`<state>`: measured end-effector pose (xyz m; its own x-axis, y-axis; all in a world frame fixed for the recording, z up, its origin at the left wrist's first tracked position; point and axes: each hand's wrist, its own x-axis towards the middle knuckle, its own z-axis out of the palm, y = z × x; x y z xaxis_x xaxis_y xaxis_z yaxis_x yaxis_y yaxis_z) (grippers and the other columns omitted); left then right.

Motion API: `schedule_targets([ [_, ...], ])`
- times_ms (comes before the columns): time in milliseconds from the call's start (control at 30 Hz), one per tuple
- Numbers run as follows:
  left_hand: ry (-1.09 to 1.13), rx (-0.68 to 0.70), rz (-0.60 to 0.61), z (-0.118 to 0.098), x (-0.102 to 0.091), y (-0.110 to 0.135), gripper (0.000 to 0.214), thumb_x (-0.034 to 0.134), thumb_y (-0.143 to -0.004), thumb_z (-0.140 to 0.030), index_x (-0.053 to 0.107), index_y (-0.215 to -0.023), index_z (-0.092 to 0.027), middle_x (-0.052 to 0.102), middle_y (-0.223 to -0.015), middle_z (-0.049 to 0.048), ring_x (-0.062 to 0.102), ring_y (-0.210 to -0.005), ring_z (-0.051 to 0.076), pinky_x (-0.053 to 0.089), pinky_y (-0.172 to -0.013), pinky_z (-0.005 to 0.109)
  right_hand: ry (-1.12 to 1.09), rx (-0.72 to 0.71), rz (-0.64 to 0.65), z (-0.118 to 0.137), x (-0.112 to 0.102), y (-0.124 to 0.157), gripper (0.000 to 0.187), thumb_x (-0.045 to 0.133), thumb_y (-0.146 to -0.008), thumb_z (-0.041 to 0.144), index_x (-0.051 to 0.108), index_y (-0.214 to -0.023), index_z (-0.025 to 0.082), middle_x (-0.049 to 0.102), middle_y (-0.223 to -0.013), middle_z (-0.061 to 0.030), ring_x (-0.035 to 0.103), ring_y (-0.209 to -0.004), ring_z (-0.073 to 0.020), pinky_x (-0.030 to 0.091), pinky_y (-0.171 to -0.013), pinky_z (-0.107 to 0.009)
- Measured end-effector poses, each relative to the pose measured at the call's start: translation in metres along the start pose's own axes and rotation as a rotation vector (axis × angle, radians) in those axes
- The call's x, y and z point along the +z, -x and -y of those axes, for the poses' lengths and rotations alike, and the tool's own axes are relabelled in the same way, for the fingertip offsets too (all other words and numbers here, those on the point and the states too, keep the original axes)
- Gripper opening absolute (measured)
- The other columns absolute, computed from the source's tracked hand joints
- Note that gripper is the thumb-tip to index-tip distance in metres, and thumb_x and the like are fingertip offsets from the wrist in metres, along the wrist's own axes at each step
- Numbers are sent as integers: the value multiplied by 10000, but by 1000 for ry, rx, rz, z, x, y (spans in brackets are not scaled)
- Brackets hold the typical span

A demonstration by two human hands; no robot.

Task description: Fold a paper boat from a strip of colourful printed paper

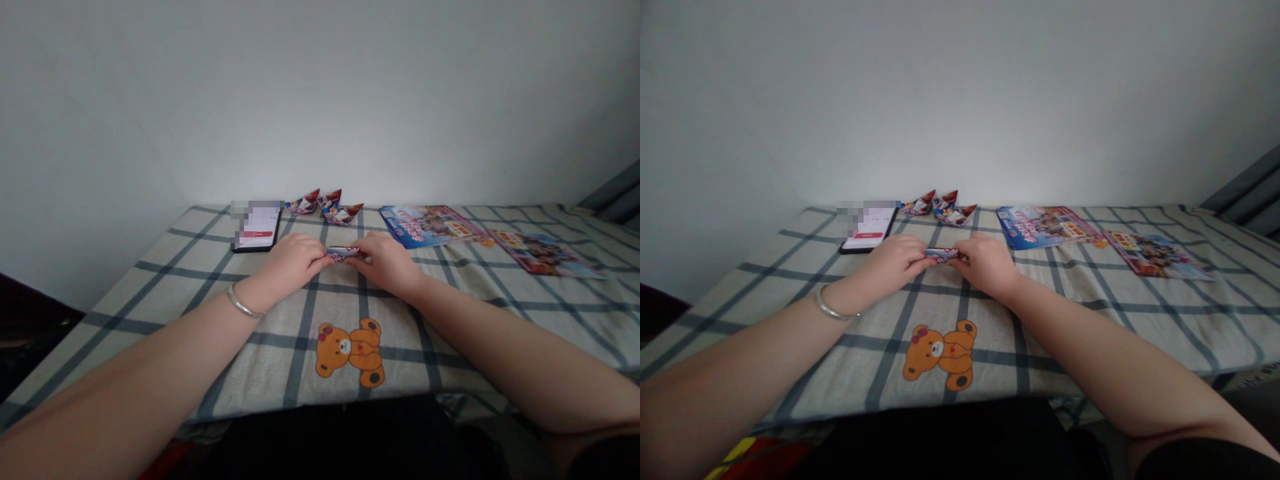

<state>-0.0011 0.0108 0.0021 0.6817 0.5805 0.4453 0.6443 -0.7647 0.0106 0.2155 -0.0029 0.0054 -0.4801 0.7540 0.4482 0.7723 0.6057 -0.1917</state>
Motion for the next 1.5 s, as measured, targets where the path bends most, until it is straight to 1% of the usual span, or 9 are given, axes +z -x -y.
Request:
schedule_targets([
  [133, -67, -30, -15, -6, -3, 0, 284, 490, -965, -305, 644, -790, -142, 626, -768, 52, 593, -772, 191, 463, -720, 336, -101, 40, -30, -3, 2, 0, 113, 664, -849, 269, 695, -813, 167, 643, -742, -42, 555, -728, -165, 377, -655, -265],
  [267, 74, -52, -23, -8, -2, 2, 211, 491, -963, -281, 604, -853, -141, 615, -837, 50, 585, -790, 178, 470, -708, 310, -177, 65, -51, -6, 5, -1, 92, 670, -837, 245, 704, -872, 167, 675, -789, -46, 580, -740, -165, 396, -659, -265],
  [500, 225, -55, -223, -11, -7, 3, 95, 553, -925, -221, 592, -857, -168, 602, -846, 18, 573, -815, 164, 463, -719, 295, -200, -77, 17, -3, 8, -1, 111, 658, -841, 256, 707, -884, 166, 685, -763, -39, 592, -735, -165, 405, -664, -270],
  [700, 30, -75, -148, -19, -13, 2, 105, 554, -913, -201, 620, -841, -163, 609, -828, 29, 582, -784, 174, 446, -679, 296, -246, 11, -39, 2, 3, 1, 203, 625, -864, 268, 666, -1048, 193, 729, -1015, -68, 661, -930, -202, 490, -782, -317],
  [800, -36, -103, -105, -19, -12, 2, 123, 533, -922, -208, 638, -876, -163, 622, -851, 37, 594, -798, 182, 453, -682, 302, -373, 35, -74, 4, 1, 3, 167, 620, -870, 289, 620, -1004, 190, 717, -1100, -88, 679, -961, -200, 532, -793, -330],
  [933, -26, -86, -96, -19, -11, 3, 146, 506, -927, -211, 644, -908, -165, 626, -893, 44, 602, -820, 178, 469, -699, 299, -511, 33, -29, 4, 1, 4, 121, 597, -883, 308, 568, -931, 200, 708, -1118, -97, 676, -1013, -200, 551, -801, -340],
  [1067, 79, -77, -90, -19, -9, 3, 110, 523, -917, -204, 623, -909, -160, 610, -929, 45, 598, -840, 172, 496, -738, 307, -577, 53, 9, 1, 4, 4, 130, 589, -886, 318, 543, -923, 203, 714, -1065, -85, 686, -950, -185, 540, -814, -341],
  [1300, 372, -143, -162, -16, -3, 2, 194, 560, -917, -238, 607, -1098, -187, 547, -1150, 79, 544, -1128, 189, 490, -963, 366, -552, 30, -12, 1, 5, 3, 148, 577, -880, 339, 547, -915, 199, 690, -887, -35, 647, -820, -162, 512, -739, -305],
  [1500, 583, -265, -136, -13, 7, 4, 314, 533, -940, -295, 511, -1234, -188, 637, -1152, 95, 628, -1051, 189, 541, -884, 374, -488, -74, -126, 1, 4, 1, 110, 624, -838, 253, 545, -895, 203, 667, -1097, -89, 629, -987, -188, 509, -856, -358],
])
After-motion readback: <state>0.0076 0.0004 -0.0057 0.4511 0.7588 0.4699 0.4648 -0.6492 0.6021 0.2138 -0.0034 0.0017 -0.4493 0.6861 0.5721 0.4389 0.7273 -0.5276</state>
